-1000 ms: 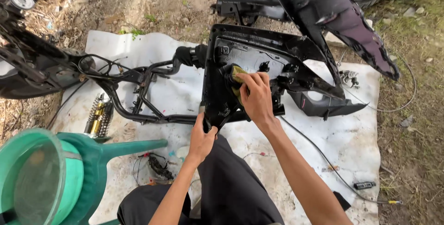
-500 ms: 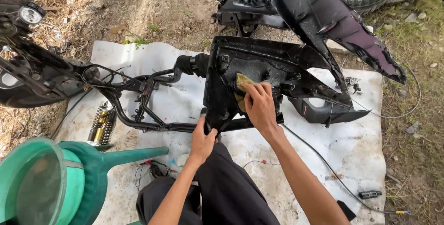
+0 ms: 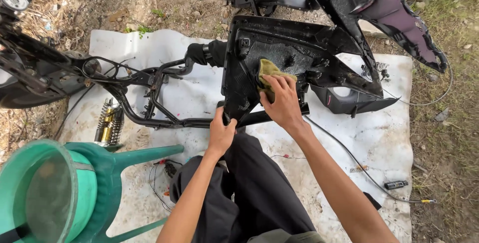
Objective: The person sprays a cleaning solution onto a black motorcycle fender and wipes it with a cloth. They then dip the cloth into a bucket of water, wring it out, and continue wiping the fender and other parts of the motorcycle frame.
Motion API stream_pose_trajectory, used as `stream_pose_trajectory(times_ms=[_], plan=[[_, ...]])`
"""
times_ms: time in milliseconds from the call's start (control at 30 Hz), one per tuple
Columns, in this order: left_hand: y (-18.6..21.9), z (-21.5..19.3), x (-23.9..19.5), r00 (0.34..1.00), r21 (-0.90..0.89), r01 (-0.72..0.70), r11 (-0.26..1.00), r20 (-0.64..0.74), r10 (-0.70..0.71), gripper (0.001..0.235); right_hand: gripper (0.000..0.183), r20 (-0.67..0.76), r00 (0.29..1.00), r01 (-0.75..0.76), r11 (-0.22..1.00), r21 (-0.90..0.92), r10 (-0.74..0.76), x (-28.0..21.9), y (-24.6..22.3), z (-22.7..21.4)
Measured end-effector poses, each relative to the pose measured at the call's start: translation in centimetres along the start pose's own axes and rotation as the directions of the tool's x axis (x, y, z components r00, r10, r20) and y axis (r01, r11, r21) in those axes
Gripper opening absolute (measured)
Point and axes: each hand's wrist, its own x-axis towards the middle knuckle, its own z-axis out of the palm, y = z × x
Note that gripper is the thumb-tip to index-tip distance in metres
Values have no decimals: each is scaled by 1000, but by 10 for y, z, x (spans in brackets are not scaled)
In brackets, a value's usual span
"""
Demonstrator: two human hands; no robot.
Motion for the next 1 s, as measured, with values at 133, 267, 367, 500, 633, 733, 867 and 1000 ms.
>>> stream_pose_trajectory(times_ms=[133, 267, 367, 500, 633, 733, 867, 1000], plan=[[-1, 5, 1, 999, -39, -23, 999, -35, 22, 49, 45, 15, 1000, -10, 1000, 7, 10, 2, 3, 3], [-36, 11, 11, 981, 119, -166, 979, -80, 176, 41, 42, -31, 999, -39, 999, 15, 39, -1, 2, 9], [-34, 13, 11, 939, 144, -311, 939, -102, 327, 40, 40, -57, 998, -24, 1000, -1, 24, -2, -1, 11], [4, 10, -3, 997, 25, -51, 998, -60, 52, 46, 37, -66, 997, -29, 999, -27, 27, -6, -5, 14], [-13, 14, 7, 993, 6, -86, 996, -77, 86, 47, 38, -82, 996, -23, 999, -30, 20, -5, -10, 14], [-16, 14, 13, 994, 39, -73, 997, -74, 76, 46, 39, -22, 1000, -16, 998, -60, 15, 0, -7, 14], [-22, 17, 14, 1000, -31, -4, 1000, -29, 3, 45, 38, -48, 999, -11, 1000, 25, 12, 6, 7, 7], [-38, 21, 23, 990, 74, -111, 991, -83, 117, 45, 35, -180, 897, -290, 844, 451, 404, 35, 57, -16]])
